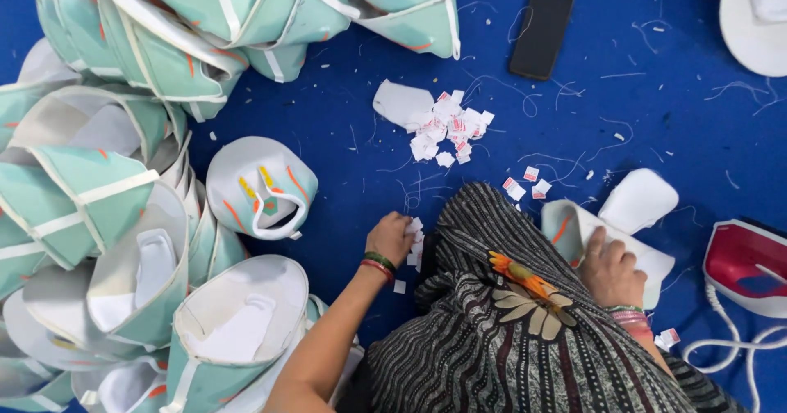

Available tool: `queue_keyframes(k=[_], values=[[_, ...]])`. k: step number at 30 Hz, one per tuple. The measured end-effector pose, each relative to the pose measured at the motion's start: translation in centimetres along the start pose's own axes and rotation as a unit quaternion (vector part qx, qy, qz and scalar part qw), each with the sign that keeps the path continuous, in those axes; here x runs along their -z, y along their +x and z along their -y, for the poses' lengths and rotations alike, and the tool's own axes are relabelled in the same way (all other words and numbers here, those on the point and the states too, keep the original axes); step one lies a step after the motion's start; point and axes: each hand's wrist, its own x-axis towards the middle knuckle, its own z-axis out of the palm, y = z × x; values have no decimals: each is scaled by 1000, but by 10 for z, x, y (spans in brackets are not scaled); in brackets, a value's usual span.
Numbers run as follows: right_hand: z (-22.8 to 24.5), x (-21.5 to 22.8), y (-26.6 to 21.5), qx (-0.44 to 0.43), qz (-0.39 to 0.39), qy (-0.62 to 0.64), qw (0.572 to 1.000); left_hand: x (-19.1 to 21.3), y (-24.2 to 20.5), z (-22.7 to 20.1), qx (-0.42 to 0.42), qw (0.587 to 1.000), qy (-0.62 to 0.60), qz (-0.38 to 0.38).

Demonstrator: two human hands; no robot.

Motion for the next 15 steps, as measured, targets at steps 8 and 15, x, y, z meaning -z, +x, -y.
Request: queue_keyframes(k=[8, 15], values=[[0, -116, 13, 54, -249, -207, 945, -8, -6, 2, -27, 997, 66, -7], [-4, 27, 13, 17, -122, -31, 992, 4, 18, 10, 185, 852, -490, 0]])
